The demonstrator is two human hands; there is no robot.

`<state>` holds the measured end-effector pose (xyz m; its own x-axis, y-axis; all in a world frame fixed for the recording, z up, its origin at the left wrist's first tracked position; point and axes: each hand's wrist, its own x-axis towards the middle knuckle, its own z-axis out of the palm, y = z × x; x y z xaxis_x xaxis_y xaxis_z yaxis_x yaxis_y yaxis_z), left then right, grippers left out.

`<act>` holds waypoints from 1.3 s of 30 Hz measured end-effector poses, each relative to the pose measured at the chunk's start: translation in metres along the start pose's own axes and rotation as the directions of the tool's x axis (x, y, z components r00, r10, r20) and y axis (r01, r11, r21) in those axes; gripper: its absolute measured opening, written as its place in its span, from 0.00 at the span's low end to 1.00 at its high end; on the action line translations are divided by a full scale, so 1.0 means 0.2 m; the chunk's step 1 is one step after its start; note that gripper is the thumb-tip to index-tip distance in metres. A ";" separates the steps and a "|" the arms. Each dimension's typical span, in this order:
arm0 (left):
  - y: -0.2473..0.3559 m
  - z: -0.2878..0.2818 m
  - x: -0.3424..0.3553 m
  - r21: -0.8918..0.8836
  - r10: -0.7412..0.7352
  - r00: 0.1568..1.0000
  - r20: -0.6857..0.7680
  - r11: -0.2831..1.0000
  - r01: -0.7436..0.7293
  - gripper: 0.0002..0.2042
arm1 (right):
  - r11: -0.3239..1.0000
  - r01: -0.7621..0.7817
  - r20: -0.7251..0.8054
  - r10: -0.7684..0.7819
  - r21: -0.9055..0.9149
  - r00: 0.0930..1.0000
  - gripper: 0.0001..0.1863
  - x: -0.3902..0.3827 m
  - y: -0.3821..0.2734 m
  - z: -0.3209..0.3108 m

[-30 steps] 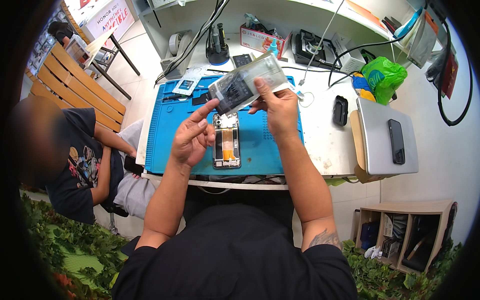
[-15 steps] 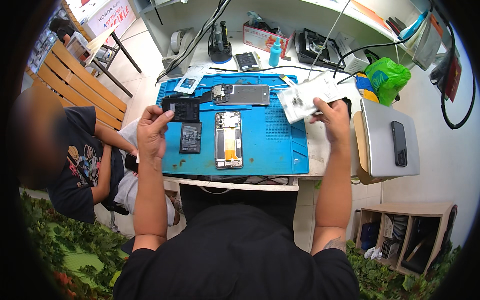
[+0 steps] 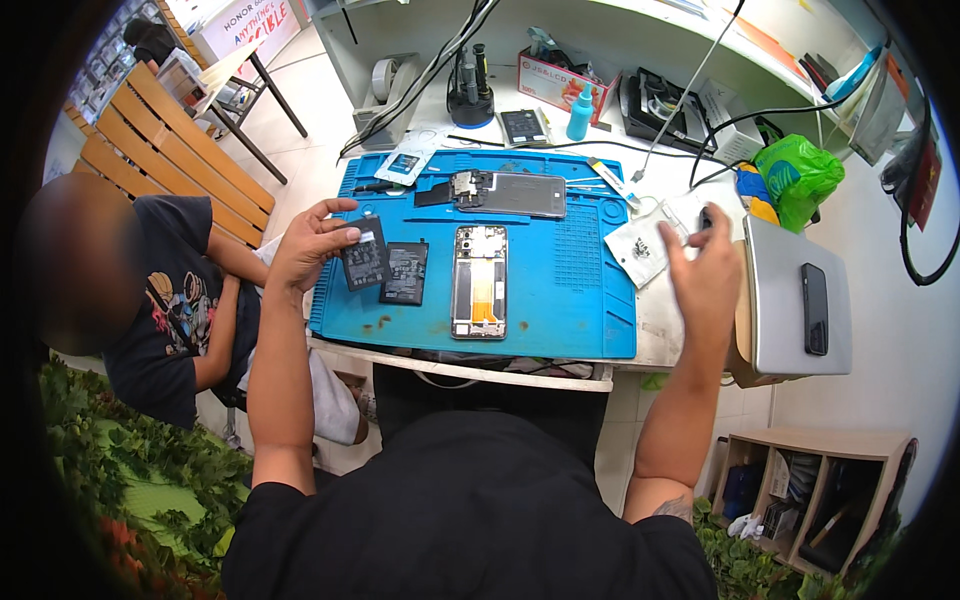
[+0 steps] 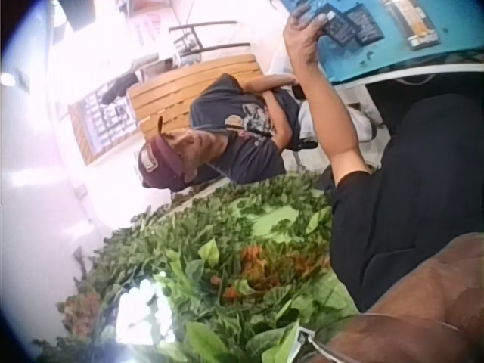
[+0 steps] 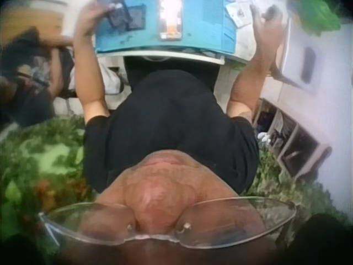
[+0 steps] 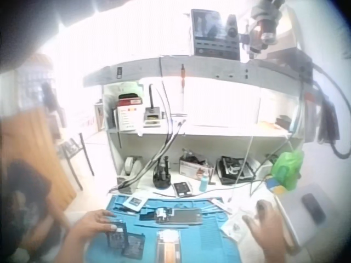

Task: The person removes a battery from a mobile phone and replaces it with a new one using a small tool and a blue hand pump.

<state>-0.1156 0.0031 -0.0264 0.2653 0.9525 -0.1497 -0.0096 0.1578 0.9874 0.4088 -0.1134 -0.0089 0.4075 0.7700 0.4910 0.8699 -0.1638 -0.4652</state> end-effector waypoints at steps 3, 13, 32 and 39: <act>-0.01 -0.02 -0.01 0.077 -0.075 0.996 0.040 0.994 0.072 0.31 | 0.986 0.053 0.247 -0.091 0.157 0.965 0.29 -0.14 -0.33 0.01; -0.06 0.27 -0.12 -0.074 -0.056 0.983 0.173 0.995 0.069 0.32 | 0.138 -0.828 0.805 -0.367 0.543 0.466 0.18 -0.69 -0.87 0.42; 0.01 0.20 -0.11 0.714 0.224 0.899 0.377 0.547 -0.436 0.54 | 0.069 -0.782 0.764 -0.281 0.619 0.580 0.13 -0.50 -0.49 0.34; -0.17 0.16 -0.10 -0.036 0.071 0.987 0.144 0.997 -0.066 0.35 | 0.079 -0.750 0.738 -0.272 0.657 0.618 0.12 -0.47 -0.47 0.35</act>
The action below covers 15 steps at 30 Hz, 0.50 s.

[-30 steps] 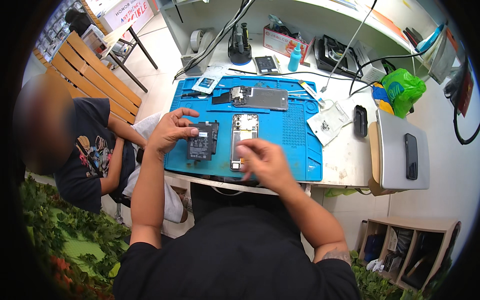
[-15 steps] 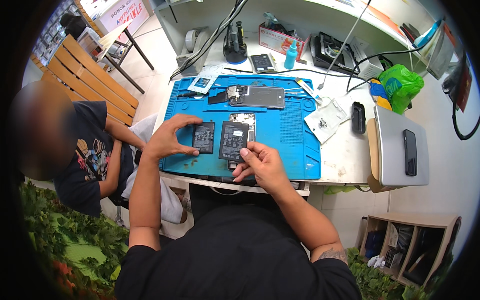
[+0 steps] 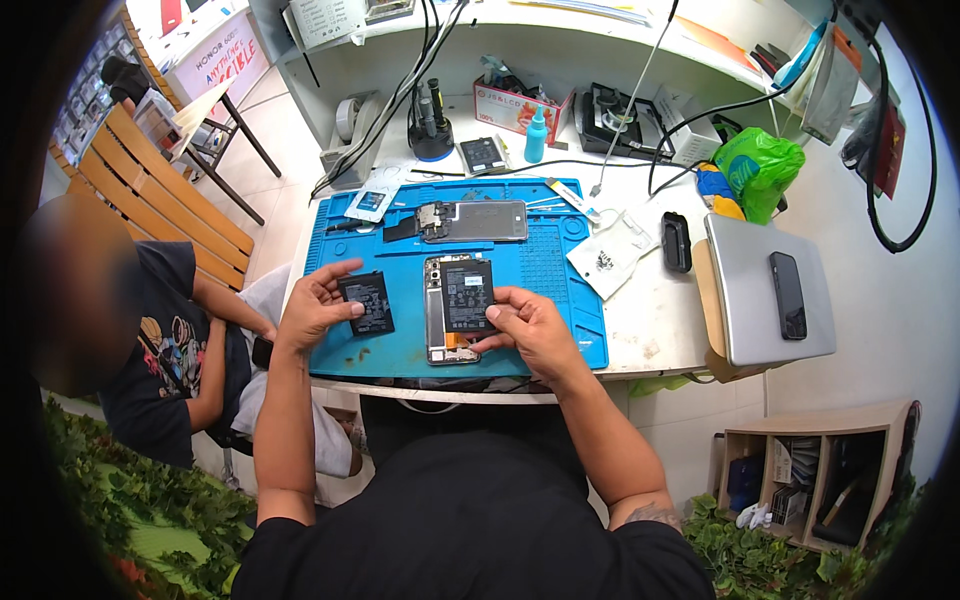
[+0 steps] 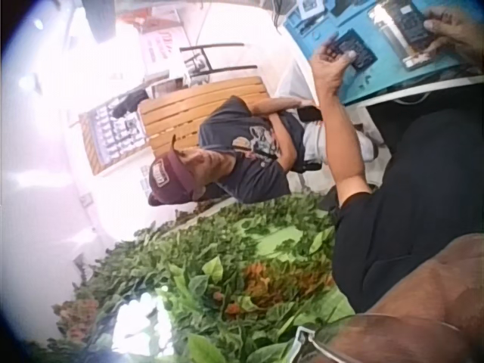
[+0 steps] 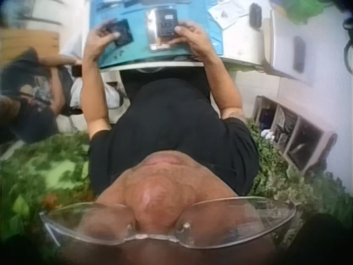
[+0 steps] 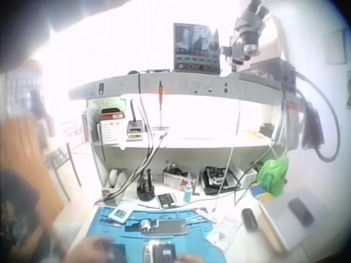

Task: The person removes a battery from a mobile phone and replaces it with a new one using a small tool and a blue hand pump.

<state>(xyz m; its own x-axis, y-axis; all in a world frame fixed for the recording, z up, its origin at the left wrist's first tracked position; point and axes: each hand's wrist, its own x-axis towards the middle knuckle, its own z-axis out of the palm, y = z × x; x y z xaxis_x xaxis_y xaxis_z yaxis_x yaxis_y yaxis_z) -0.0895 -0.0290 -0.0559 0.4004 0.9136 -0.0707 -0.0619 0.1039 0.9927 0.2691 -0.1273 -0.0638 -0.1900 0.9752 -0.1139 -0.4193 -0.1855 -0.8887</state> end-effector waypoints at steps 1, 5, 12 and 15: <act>-0.02 0.00 0.00 -0.084 -0.022 0.999 -0.026 0.996 0.020 0.31 | 1.000 0.013 -0.011 -0.013 0.010 1.000 0.12 0.01 0.00 0.00; -0.04 0.09 0.00 -0.378 -0.038 0.993 -0.110 0.926 -0.006 0.15 | 0.998 0.027 -0.047 -0.025 0.050 0.999 0.12 0.02 0.03 0.00; 0.03 0.35 0.05 -0.365 -0.092 0.995 -0.024 0.928 0.077 0.19 | 0.988 0.051 -0.039 -0.046 0.145 0.998 0.18 0.10 0.05 0.04; 0.04 0.40 0.06 -0.318 -0.097 0.995 0.024 0.943 0.100 0.17 | 0.987 0.037 -0.012 -0.035 0.154 0.999 0.19 0.11 0.07 0.03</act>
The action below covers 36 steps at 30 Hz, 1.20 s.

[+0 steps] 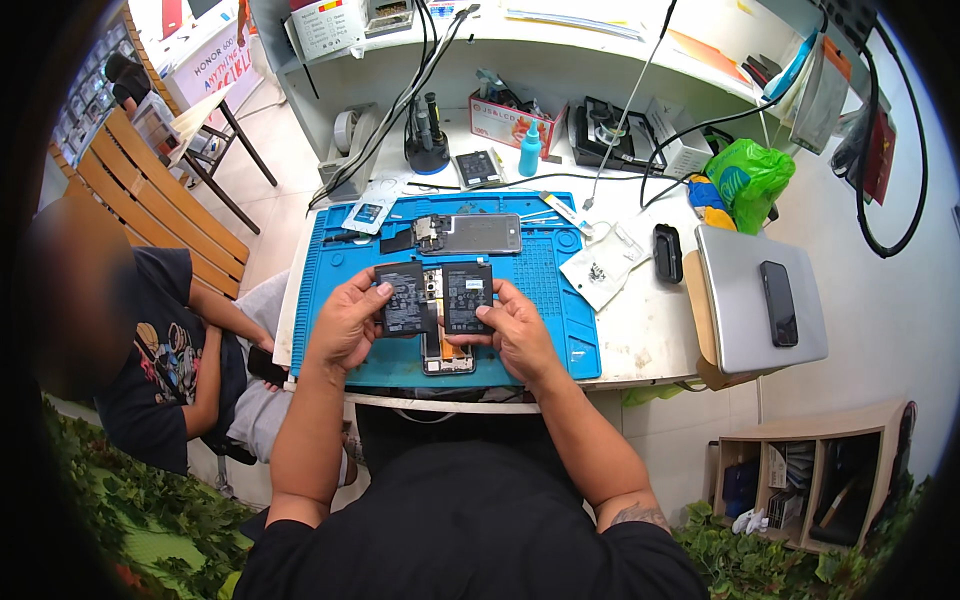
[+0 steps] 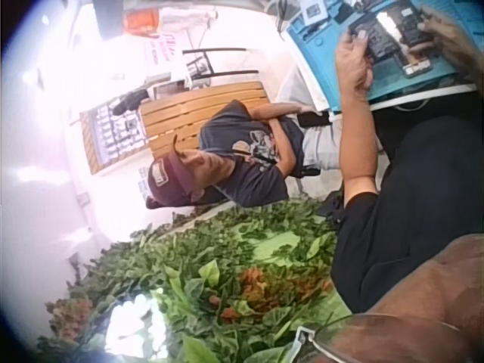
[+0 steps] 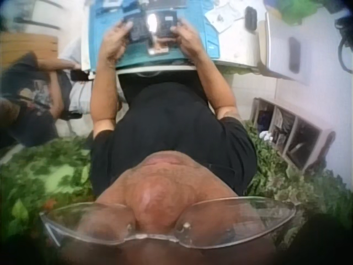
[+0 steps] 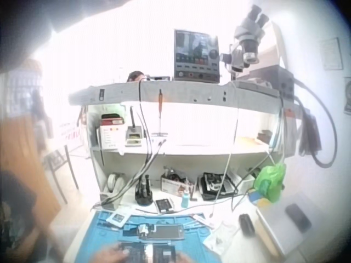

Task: The person removes a battery from a mobile phone and replaces it with a new one using a small tool and a blue hand pump.

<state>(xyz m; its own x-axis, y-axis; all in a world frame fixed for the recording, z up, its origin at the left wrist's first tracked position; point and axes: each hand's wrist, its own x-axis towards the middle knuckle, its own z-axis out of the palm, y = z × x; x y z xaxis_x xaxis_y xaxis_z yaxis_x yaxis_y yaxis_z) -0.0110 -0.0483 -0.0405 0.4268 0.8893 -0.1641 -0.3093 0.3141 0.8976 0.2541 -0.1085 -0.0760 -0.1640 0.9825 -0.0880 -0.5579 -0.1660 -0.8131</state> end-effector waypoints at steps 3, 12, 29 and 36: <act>-0.02 -0.03 0.04 -0.025 -0.051 0.998 0.021 0.998 0.051 0.18 | 0.998 -0.031 0.043 0.029 0.053 0.999 0.20 0.00 0.00 -0.02; -0.05 -0.07 0.05 -0.239 -0.042 0.987 0.155 0.968 0.078 0.25 | 0.994 -0.058 0.063 0.052 0.096 0.997 0.19 0.00 0.00 -0.04; -0.08 -0.10 0.07 -0.358 -0.053 0.965 0.257 0.922 0.146 0.28 | 0.984 -0.056 0.097 0.040 0.169 0.994 0.42 0.00 -0.01 -0.04; -0.09 -0.10 0.07 -0.392 -0.027 0.960 0.279 0.909 0.140 0.29 | 0.989 -0.049 0.092 0.036 0.141 0.995 0.46 0.01 0.03 -0.08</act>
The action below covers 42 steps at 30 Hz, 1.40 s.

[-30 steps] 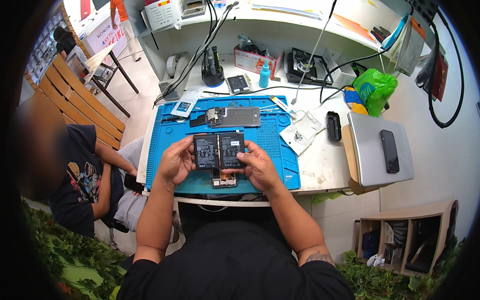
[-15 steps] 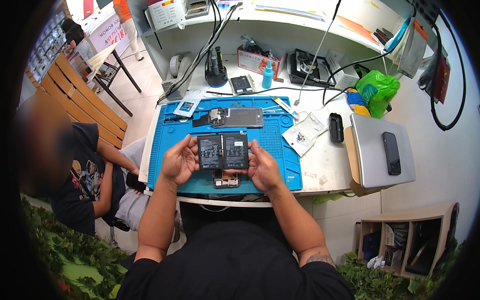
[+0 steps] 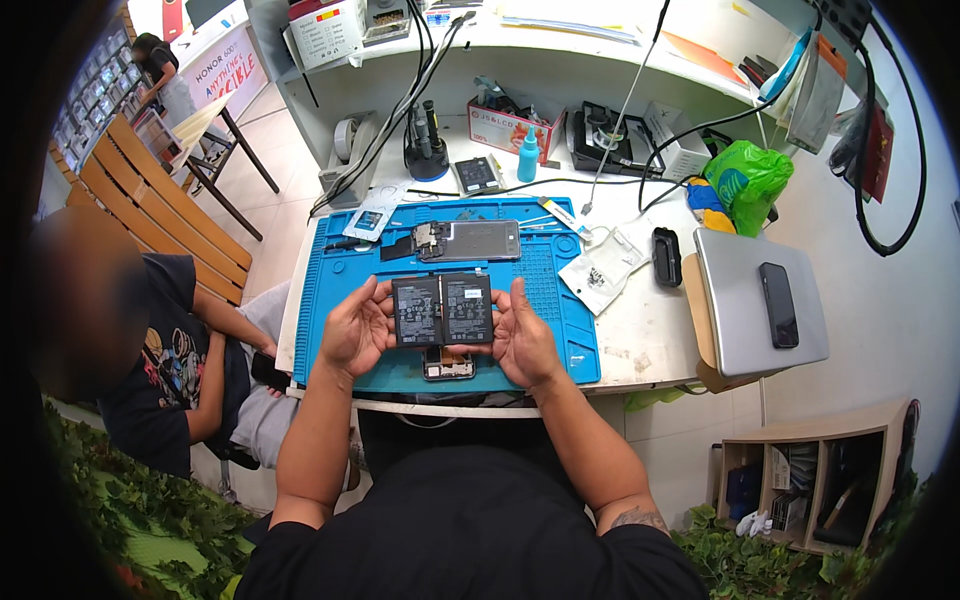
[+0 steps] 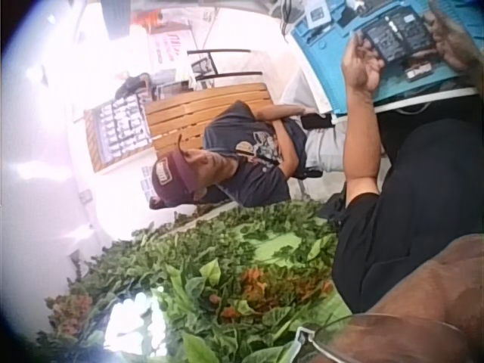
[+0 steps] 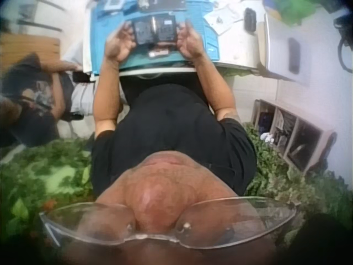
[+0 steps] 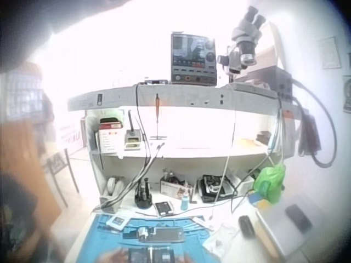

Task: The person removes a battery from a mobile phone and replaces it with a new one using a small tool and a blue hand pump.

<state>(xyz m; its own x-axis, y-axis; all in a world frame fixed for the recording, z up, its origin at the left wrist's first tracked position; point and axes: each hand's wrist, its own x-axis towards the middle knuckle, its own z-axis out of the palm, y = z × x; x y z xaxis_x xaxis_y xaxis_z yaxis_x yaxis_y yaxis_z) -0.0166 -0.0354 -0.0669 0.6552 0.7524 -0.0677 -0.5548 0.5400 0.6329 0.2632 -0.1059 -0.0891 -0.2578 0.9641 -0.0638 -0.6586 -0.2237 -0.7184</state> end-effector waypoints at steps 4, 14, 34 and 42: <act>0.00 0.01 0.00 -0.026 -0.005 1.000 0.016 1.000 0.005 0.29 | 1.000 0.000 0.004 0.000 0.023 1.000 0.46 0.00 0.00 0.00; 0.00 0.00 0.00 0.028 -0.011 1.000 -0.001 1.000 0.011 0.29 | 0.999 -0.003 -0.004 0.003 0.033 1.000 0.45 0.00 0.00 0.01; 0.26 -0.17 -0.10 0.681 0.364 0.857 -0.363 0.732 -0.023 0.15 | 0.993 0.062 -0.099 -0.072 -0.096 0.993 0.19 -0.07 -0.10 0.04; 0.42 -0.29 -0.18 0.934 0.474 0.818 -0.325 0.027 0.356 0.19 | 0.992 0.047 -0.134 -0.062 -0.116 0.989 0.20 -0.07 -0.07 0.04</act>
<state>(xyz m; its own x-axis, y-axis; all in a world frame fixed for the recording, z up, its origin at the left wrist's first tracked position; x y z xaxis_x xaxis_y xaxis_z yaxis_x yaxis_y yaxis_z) -0.1160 0.0051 -0.0552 0.1063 0.9943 -0.0064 0.6973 -0.0699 0.7134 0.2705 -0.1182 -0.0723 -0.1192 0.9866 -0.1114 -0.5831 -0.1603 -0.7964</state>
